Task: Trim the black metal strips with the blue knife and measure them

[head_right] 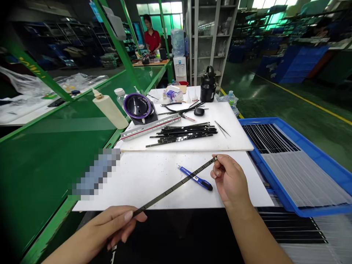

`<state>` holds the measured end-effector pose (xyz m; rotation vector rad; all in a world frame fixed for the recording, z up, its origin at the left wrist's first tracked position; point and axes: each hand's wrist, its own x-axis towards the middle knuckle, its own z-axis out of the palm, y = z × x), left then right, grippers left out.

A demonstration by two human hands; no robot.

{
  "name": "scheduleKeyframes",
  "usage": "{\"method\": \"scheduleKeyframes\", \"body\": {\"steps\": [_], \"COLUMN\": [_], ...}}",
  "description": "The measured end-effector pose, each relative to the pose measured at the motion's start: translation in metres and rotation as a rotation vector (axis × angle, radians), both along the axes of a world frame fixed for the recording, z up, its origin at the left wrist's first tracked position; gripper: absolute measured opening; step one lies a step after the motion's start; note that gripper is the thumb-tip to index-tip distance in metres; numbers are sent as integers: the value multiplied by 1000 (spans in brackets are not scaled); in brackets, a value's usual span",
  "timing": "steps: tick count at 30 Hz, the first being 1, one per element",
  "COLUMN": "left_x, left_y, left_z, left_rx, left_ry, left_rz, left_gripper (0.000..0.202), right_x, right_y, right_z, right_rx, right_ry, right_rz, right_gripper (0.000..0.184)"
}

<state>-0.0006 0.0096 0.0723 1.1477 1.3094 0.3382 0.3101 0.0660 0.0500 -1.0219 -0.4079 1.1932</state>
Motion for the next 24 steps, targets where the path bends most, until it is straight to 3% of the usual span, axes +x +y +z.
{"method": "scheduleKeyframes", "body": {"steps": [2, 7, 11, 24], "left_x": [-4, 1, 8, 11], "left_y": [5, 9, 9, 8], "left_z": [-2, -2, 2, 1], "left_rx": [34, 73, 91, 126], "left_ry": [-20, -280, -382, -332], "left_rz": [89, 264, 253, 241], "left_gripper": [49, 40, 39, 32], "right_x": [4, 12, 19, 18], "right_y": [0, 0, 0, 2], "right_z": [1, -4, -9, -17], "right_rx": [-5, -11, -18, -25], "right_ry": [21, 37, 46, -14], "right_rz": [-37, -110, -132, -164], "right_gripper": [14, 12, 9, 10]}}
